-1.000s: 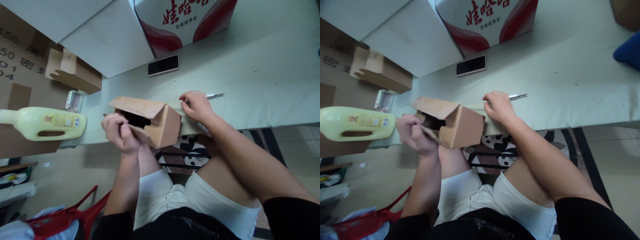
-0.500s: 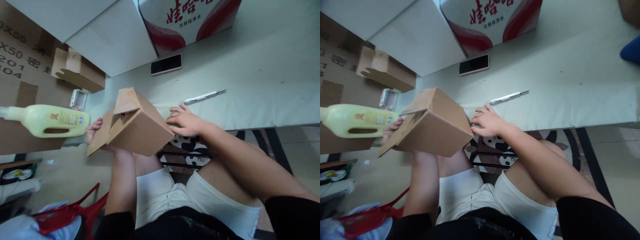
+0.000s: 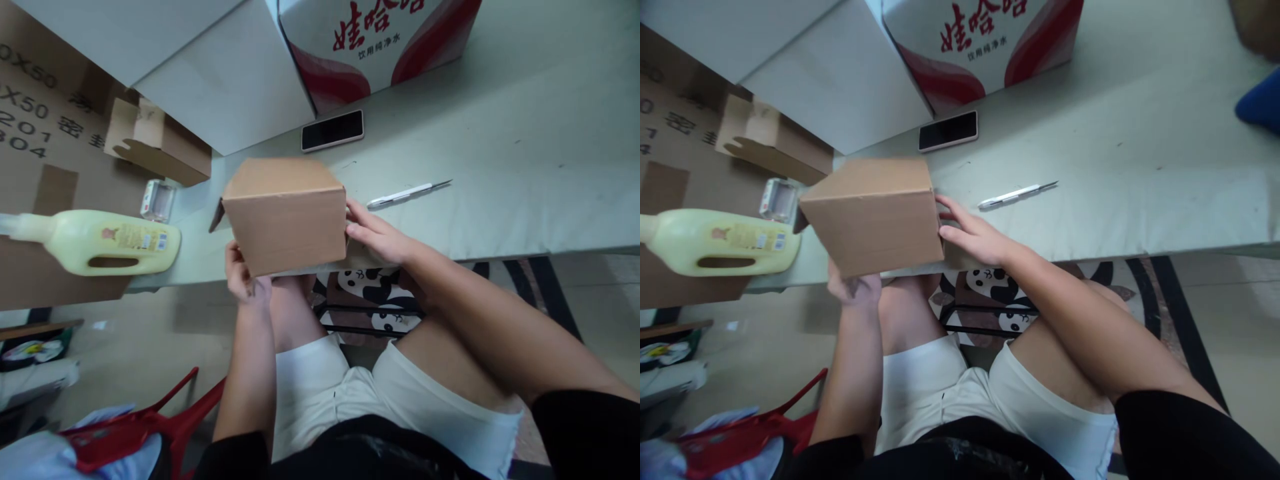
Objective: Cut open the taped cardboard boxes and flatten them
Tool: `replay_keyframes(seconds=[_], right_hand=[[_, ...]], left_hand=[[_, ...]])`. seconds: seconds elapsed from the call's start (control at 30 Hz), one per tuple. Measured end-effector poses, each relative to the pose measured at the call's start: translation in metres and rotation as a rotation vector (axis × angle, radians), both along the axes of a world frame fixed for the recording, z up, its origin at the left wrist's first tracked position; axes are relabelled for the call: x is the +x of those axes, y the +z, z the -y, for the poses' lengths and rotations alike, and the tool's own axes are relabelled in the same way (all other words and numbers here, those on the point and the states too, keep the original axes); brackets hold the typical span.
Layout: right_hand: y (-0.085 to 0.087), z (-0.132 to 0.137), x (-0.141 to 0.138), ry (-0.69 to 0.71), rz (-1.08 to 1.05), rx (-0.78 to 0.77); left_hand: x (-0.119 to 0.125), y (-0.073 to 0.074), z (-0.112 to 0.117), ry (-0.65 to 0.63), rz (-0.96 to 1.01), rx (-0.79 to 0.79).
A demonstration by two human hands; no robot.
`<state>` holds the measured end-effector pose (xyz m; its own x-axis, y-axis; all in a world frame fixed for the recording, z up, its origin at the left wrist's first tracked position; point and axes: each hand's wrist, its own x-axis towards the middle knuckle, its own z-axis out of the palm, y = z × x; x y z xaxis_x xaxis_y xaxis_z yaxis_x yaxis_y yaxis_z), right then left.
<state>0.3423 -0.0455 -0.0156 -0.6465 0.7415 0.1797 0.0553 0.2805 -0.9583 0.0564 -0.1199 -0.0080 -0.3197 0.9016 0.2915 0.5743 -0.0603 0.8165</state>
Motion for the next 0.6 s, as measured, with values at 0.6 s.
replay_keyframes(seconds=[0.6], right_hand=[[-0.014, -0.008, -0.002, -0.324, -0.078, 0.066]], left_hand=[[0.017, 0.028, 0.018, -0.084, 0.861, -0.139]])
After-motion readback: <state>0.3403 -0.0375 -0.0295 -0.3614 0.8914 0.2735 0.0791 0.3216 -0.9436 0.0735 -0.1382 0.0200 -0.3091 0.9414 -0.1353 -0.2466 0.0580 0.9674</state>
